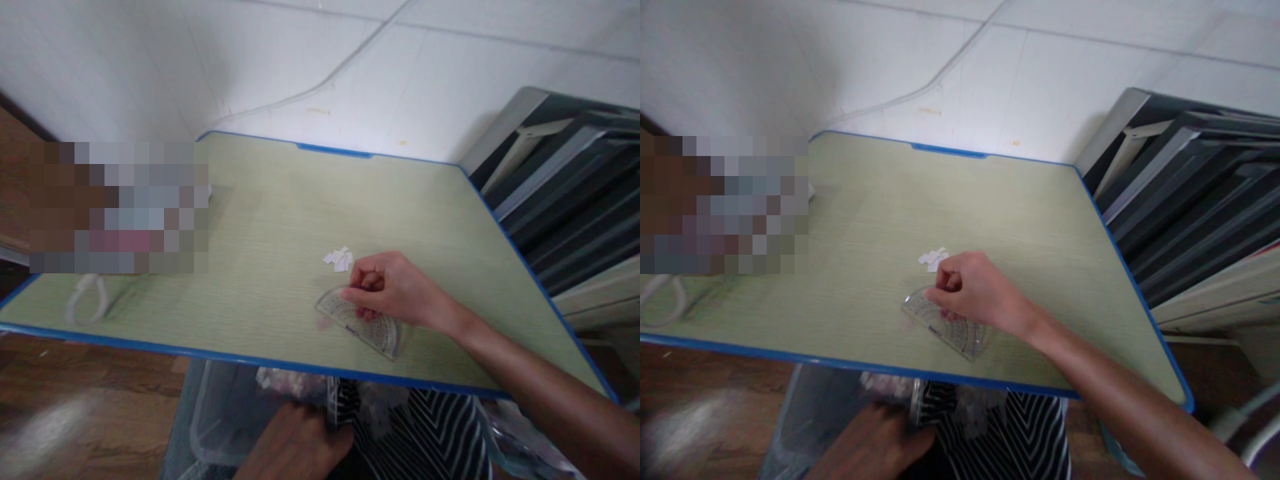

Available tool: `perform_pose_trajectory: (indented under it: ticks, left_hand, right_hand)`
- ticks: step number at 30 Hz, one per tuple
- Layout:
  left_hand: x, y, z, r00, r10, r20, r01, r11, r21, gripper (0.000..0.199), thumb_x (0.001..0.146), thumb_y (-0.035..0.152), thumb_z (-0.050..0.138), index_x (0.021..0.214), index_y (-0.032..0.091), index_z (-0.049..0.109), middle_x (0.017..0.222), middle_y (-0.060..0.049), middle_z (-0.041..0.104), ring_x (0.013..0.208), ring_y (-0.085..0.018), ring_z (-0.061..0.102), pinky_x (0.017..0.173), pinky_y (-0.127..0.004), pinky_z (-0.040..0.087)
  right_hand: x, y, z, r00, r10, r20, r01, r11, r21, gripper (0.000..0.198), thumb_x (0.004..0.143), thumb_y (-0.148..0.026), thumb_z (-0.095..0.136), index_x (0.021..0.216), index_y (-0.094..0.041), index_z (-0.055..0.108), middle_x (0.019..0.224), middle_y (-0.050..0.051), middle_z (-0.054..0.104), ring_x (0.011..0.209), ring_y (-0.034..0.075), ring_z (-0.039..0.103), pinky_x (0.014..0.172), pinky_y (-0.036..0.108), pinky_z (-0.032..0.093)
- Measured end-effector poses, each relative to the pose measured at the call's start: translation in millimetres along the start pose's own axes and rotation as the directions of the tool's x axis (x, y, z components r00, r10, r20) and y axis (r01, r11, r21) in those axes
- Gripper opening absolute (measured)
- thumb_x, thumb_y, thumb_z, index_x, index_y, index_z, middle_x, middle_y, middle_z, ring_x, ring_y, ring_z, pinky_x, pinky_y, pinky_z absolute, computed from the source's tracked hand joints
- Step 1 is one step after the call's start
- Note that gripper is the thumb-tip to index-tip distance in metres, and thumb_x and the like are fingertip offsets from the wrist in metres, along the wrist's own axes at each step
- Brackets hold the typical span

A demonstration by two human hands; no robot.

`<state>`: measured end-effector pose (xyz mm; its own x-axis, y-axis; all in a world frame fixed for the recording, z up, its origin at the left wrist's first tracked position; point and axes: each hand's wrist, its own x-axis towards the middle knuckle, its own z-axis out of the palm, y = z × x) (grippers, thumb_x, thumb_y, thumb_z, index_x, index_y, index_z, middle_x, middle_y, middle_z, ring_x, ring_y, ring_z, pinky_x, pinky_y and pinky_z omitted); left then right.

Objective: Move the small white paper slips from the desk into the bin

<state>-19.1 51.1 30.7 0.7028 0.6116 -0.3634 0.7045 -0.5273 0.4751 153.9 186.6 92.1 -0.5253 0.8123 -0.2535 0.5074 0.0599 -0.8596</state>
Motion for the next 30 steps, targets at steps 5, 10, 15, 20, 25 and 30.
perform_pose_trajectory:
  ticks: [5,10,15,20,25,30]
  left_hand:
    - [-3.0,1.7,1.9,0.999,0.0,-0.044,0.001,1.0,0.01,0.023,0.083,0.01,0.055,0.101,0.022,0.064,0.09,-0.008,0.067,0.084,-0.023,0.062,0.074,-0.033,0.048]
    - [0.1,1.3,3.2,0.999,0.037,-0.034,-0.034,0.997,0.068,0.012,0.082,0.014,0.057,0.089,0.02,0.064,0.081,-0.006,0.067,0.075,-0.024,0.063,0.063,-0.03,0.047]
    - [0.7,-0.9,6.6,0.995,0.068,-0.072,-0.062,0.995,0.081,0.014,0.085,0.015,0.05,0.087,0.02,0.063,0.081,-0.008,0.066,0.076,-0.027,0.063,0.064,-0.035,0.047]
    - [-1.3,-2.3,8.9,0.991,0.078,-0.112,-0.069,0.994,0.086,0.018,0.086,0.013,0.046,0.091,0.021,0.062,0.081,-0.008,0.065,0.076,-0.025,0.062,0.064,-0.033,0.046]
    - [1.1,-2.6,8.1,0.987,0.097,-0.126,-0.087,0.992,0.087,0.017,0.085,0.012,0.046,0.084,0.019,0.061,0.079,-0.008,0.065,0.075,-0.024,0.062,0.062,-0.031,0.046]
    - [2.2,-5.6,12.5,0.976,0.131,-0.174,-0.118,0.99,0.08,0.018,0.086,0.012,0.045,0.085,0.02,0.06,0.077,-0.007,0.065,0.071,-0.023,0.063,0.061,-0.03,0.046]
  right_hand:
    - [13.2,-12.6,18.1,0.992,-0.123,-0.024,0.118,0.982,-0.147,0.021,0.075,-0.022,0.058,0.058,-0.017,0.046,0.049,-0.001,0.059,0.045,0.009,0.055,0.045,0.02,0.039]
    - [25.1,-28.4,37.5,0.971,-0.235,0.035,0.238,0.949,-0.206,0.019,0.074,-0.019,0.061,0.059,-0.014,0.051,0.05,-0.002,0.056,0.05,0.008,0.05,0.051,0.021,0.034]
    - [30.1,-31.9,49.4,0.944,-0.317,0.096,0.329,0.929,-0.167,0.019,0.072,-0.019,0.064,0.058,-0.013,0.052,0.046,-0.005,0.049,0.047,0.005,0.042,0.05,0.019,0.03]
    - [31.2,-27.7,50.7,0.932,-0.349,0.097,0.359,0.927,-0.111,0.016,0.072,-0.022,0.063,0.06,-0.013,0.056,0.046,-0.005,0.049,0.047,0.005,0.044,0.05,0.019,0.032]
    - [27.5,-26.7,54.4,0.936,-0.324,0.135,0.319,0.946,0.053,0.011,0.073,-0.02,0.062,0.066,-0.012,0.06,0.05,-0.003,0.056,0.048,0.006,0.051,0.05,0.018,0.039]
    - [23.5,-30.2,54.5,0.933,-0.329,0.144,0.316,0.943,0.102,0.012,0.073,-0.021,0.063,0.066,-0.012,0.061,0.052,-0.002,0.058,0.048,0.006,0.053,0.048,0.017,0.04]
